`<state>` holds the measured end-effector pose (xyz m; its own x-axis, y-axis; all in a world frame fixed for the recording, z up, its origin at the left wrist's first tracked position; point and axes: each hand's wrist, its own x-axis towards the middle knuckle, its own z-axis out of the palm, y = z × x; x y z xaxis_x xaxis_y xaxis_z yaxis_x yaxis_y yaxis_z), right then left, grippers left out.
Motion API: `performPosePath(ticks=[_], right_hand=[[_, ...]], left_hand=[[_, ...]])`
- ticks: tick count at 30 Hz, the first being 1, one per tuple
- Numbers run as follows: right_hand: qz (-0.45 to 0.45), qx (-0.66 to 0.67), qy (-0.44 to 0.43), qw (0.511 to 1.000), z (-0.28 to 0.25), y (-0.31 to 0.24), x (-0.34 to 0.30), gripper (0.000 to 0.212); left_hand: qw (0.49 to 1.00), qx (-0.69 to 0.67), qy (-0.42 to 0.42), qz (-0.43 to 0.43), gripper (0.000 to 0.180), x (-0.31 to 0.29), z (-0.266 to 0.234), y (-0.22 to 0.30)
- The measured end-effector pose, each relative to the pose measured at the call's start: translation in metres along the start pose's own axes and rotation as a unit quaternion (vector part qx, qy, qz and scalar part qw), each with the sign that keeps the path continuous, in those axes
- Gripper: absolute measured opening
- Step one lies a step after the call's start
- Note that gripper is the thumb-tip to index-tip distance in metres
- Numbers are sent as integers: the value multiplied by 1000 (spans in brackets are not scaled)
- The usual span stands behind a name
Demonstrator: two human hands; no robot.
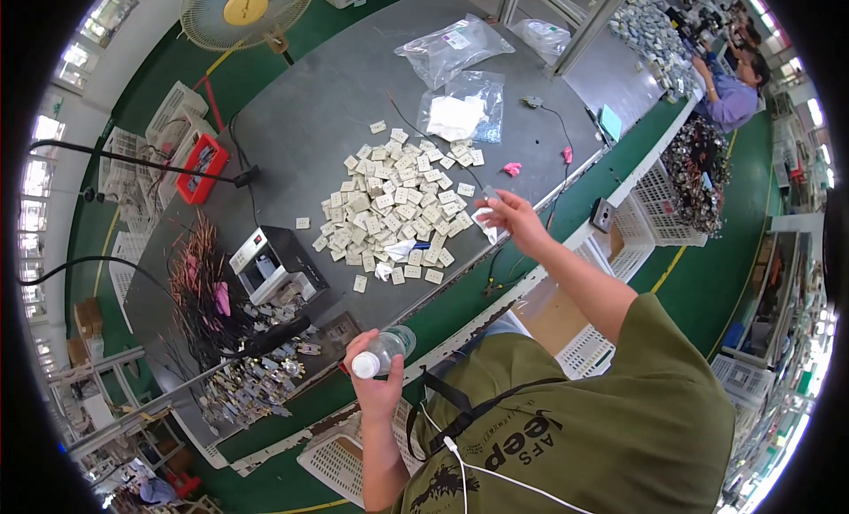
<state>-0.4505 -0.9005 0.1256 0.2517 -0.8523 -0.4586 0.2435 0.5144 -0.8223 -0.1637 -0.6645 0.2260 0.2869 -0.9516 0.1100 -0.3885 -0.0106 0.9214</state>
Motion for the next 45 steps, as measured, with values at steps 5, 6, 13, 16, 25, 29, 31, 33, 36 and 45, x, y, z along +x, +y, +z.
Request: performPosePath(ticks=[5,6,13,16,25,29,31,33,36,45], right_hand=[[65,181,-136,972,82,-26,-64,41],[70,199,-187,959,94,-29,-73,40],[-85,22,-241,967,158,-33,-126,35],[-224,-153,-160,949,177,-28,-146,39],[-374,-296,-69,876,204,-11,-181,46],[-374,-282,-72,881,208,-1,-185,45],[-308,-258,-60,914,205,9,-181,40],[-282,-164,-79,942,201,20,-175,37],[-253,-20,-102,962,208,18,-183,31],[-419,-104,-453,780,287,1,-221,56]], left_hand=[[1000,-13,21,7,57,-12,-10,2],[1000,-20,21,11,57,-15,-12,4],[999,0,26,47,57,-48,-31,12],[998,-13,30,53,56,-64,-40,15],[997,-24,36,63,56,-94,-65,23],[997,-20,38,60,55,-102,-72,24],[997,-20,36,60,55,-104,-75,22],[997,-35,28,55,56,-105,-77,24],[997,-31,43,60,55,-112,-82,20],[995,1,103,17,56,-145,-101,21]])
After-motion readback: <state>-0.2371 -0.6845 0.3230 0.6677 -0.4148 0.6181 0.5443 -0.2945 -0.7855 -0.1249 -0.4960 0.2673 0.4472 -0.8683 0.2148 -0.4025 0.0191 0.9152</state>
